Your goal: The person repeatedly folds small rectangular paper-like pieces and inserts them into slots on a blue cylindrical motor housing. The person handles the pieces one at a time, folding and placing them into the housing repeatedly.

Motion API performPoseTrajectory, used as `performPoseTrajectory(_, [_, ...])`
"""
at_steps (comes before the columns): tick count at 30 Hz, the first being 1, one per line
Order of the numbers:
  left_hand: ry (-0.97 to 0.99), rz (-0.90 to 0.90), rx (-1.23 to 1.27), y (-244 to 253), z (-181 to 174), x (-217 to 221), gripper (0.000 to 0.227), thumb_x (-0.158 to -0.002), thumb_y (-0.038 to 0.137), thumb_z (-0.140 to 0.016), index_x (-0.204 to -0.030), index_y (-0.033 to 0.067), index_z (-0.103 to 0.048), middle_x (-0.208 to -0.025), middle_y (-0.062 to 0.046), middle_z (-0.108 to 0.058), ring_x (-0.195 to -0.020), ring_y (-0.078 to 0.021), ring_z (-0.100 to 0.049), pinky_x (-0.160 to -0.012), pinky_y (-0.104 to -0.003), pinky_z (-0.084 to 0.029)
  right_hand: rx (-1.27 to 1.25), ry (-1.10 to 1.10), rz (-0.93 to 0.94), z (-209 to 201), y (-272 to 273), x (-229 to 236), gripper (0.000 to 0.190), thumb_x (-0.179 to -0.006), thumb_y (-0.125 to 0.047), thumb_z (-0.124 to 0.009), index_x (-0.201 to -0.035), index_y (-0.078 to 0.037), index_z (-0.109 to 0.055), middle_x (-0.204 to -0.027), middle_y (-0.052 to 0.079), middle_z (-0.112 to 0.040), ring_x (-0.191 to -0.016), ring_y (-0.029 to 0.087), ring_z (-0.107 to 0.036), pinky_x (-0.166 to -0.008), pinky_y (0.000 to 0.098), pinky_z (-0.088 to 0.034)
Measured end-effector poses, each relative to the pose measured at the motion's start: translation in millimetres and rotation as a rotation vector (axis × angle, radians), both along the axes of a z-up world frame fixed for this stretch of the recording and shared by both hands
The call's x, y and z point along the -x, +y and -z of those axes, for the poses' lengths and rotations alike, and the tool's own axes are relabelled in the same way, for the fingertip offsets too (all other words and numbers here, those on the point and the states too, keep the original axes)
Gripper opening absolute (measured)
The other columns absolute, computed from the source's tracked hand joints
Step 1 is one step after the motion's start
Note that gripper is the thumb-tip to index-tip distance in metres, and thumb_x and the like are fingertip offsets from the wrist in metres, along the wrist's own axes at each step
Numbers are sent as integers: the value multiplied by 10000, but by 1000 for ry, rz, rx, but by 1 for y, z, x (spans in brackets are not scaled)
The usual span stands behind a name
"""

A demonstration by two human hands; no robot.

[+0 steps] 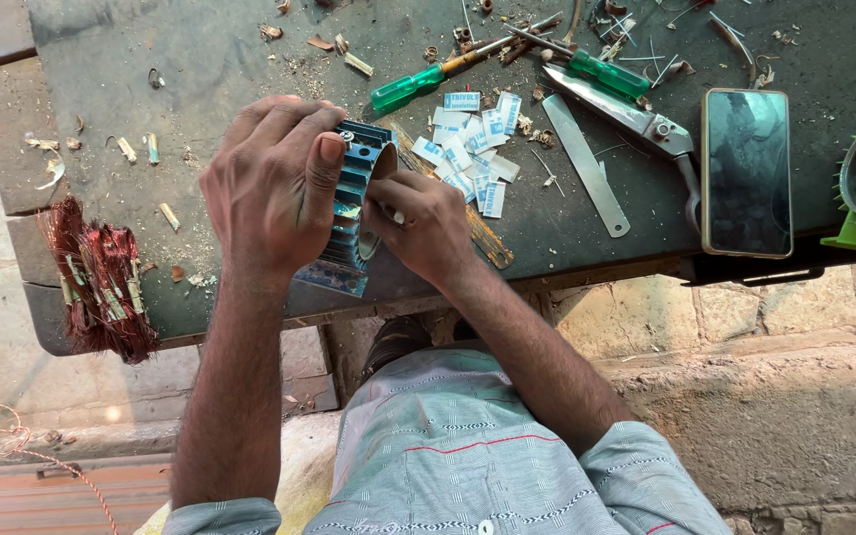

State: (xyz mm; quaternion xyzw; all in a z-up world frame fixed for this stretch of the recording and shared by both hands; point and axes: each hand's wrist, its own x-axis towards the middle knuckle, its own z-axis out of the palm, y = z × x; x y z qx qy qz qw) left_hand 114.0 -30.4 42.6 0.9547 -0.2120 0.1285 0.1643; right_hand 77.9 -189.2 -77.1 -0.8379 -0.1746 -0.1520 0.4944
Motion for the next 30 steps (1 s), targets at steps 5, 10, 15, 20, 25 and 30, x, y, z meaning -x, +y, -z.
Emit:
performPoseTrajectory(5, [-1, 4, 5, 0, 0, -1, 763, -1185, 586, -199, -1177, 77, -768, -1176, -87, -761, -1201, -317, -684, -873, -446, -575, 157, -39, -121, -6, -13, -11, 108, -934, -170, -785, -980, -85, -736, -916, 41, -695, -760, 189, -690, -656, 363, -588])
performPoseTrajectory(10, [-21, 0, 0, -2, -1, 0, 765, -1190, 588, -205, -1172, 74, -772, -1159, -90, -760, -1193, -314, -686, -858, -445, -578, 241, -103, -146, -14, -16, -13, 130, -939, -184, -778, -1013, -95, -721, -944, 33, -679, -831, 213, -669, -705, 394, -580])
performPoseTrajectory(15, [2, 0, 18, -1, 0, -2, 785, -1177, 603, -194, -1165, 76, -776, -1148, -92, -759, -1186, -306, -687, -828, -434, -577, 209, -12, -122, -14, -17, -7, 226, -917, -147, -793, -1079, -25, -693, -934, 61, -684, -810, 218, -683, -690, 387, -587])
performPoseTrajectory(20, [3, 3, 12, -3, -1, -4, 806, -1175, 613, -172, -1166, 79, -775, -1147, -85, -761, -1179, -295, -690, -824, -433, -574, 89, -131, -110, -7, -21, -5, 164, -920, -107, -786, -1051, -45, -709, -1084, 94, -721, -925, 227, -728, -764, 354, -623])
performPoseTrajectory(25, [10, 0, -4, -3, -2, -4, 820, -1176, 618, -156, -1180, 79, -774, -1149, -87, -760, -1192, -305, -687, -826, -434, -568, 115, -121, -101, -5, -10, -7, 125, -939, -105, -794, -1007, -42, -711, -1070, 83, -718, -923, 226, -723, -785, 369, -621])
performPoseTrajectory(30, [-9, 10, 5, -4, -4, -2, 821, -1191, 621, -151, -1195, 82, -770, -1176, -88, -754, -1215, -311, -681, -897, -438, -576, 181, -57, -157, -13, -12, -8, 116, -952, -104, -786, -1010, -30, -719, -1033, 84, -707, -884, 235, -710, -761, 393, -608])
